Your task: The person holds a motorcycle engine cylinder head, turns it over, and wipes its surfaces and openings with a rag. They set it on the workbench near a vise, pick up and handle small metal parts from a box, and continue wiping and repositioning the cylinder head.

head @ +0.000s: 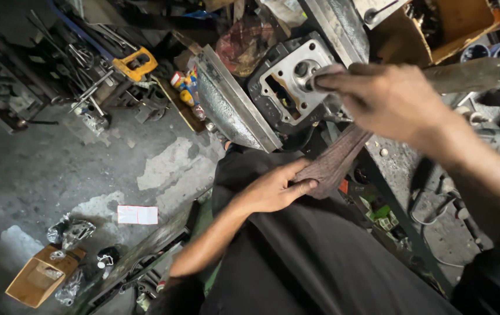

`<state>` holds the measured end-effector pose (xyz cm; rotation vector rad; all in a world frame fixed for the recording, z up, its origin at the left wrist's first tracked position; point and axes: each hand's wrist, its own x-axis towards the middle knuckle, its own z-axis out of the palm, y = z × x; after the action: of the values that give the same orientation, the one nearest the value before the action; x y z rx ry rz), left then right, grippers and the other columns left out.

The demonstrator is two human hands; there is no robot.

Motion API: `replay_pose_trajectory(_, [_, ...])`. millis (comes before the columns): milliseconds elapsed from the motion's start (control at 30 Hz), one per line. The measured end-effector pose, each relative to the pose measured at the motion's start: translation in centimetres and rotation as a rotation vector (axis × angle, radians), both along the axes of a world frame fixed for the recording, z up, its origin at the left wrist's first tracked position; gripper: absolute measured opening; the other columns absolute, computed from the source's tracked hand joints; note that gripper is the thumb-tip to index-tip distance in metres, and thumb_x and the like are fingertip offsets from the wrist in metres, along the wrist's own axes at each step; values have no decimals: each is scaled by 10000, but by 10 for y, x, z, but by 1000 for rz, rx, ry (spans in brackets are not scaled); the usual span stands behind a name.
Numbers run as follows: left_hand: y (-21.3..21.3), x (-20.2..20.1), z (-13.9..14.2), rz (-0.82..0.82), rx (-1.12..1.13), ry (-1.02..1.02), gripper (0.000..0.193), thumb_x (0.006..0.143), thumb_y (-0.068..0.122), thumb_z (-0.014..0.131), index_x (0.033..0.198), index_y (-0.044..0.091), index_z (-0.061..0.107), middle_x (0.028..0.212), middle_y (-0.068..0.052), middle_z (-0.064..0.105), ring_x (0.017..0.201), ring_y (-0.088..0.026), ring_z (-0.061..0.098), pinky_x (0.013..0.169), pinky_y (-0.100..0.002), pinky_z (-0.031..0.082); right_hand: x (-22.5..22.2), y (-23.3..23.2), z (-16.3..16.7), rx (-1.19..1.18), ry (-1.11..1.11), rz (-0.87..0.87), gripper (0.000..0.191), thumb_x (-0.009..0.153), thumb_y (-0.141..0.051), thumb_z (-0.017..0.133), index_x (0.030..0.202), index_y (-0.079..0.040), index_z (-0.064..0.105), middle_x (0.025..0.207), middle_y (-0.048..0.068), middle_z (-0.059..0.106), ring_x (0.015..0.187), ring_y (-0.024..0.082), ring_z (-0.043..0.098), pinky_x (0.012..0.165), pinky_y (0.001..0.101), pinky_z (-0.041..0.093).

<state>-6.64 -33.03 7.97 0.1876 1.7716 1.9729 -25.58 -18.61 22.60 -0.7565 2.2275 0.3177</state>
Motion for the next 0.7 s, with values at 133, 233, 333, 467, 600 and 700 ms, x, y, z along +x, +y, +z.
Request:
replay_pose_trajectory(133, [-1, -6, -1, -24, -63, 146, 535, 1026, 317, 656, 1414, -32, 537, 1287, -209, 702, 1195, -269, 708, 969, -353, 551, 4, -19, 2, -320, 94, 103, 512, 1022, -184, 479, 1532, -158, 513, 571, 112, 674, 401, 132, 564, 430, 307, 503])
replay_pose_trajectory(233, [3, -7, -1, -100, -72, 31, 606, 972, 336, 667, 1428, -30, 510, 1224, -214, 711, 1127, -267, 733, 926, -355, 555, -15, -10, 14, -372, -375, -197, 381, 1020, -253, 446, 1321, -194, 672, 551, 145, 687, 336, 187, 564, 401, 358, 508])
replay_pose_trajectory(333, [5, -9, -1, -124, -79, 52, 566, 974, 331, 648, 1399, -33, 559, 1220, -221, 720, 1143, -279, 728, 939, -358, 552, -22, 11, 9, -77, -332, -169, 339, 1054, -308, 452, 1237, -294, 736, 660, 97, 721, 398, 178, 629, 484, 349, 532])
replay_pose_trajectory(467, [4, -14, -5, -79, -97, 129, 565, 998, 319, 663, 1415, -34, 521, 1283, -248, 678, 1183, -321, 685, 970, -382, 533, -13, 29, -10, -775, 268, 243, 381, 988, -123, 488, 1320, -210, 654, 1152, 124, 768, 618, 163, 650, 557, 331, 550])
replay_pose_trajectory(600, [5, -19, -5, -81, -82, 120, 538, 986, 310, 665, 1404, -6, 542, 1237, -227, 705, 1156, -318, 707, 949, -389, 551, 11, 11, -25, -208, 524, 436, 603, 886, -111, 530, 1471, -222, 625, 965, 106, 709, 592, 132, 668, 396, 270, 508])
replay_pose_trajectory(700, [5, -18, -1, -61, -70, 196, 486, 1003, 275, 666, 1406, 26, 561, 1228, -205, 718, 1125, -320, 720, 932, -386, 565, 34, -8, -29, -50, 668, 472, 504, 941, -192, 547, 1427, -83, 622, 857, 80, 705, 699, 155, 710, 451, 291, 520])
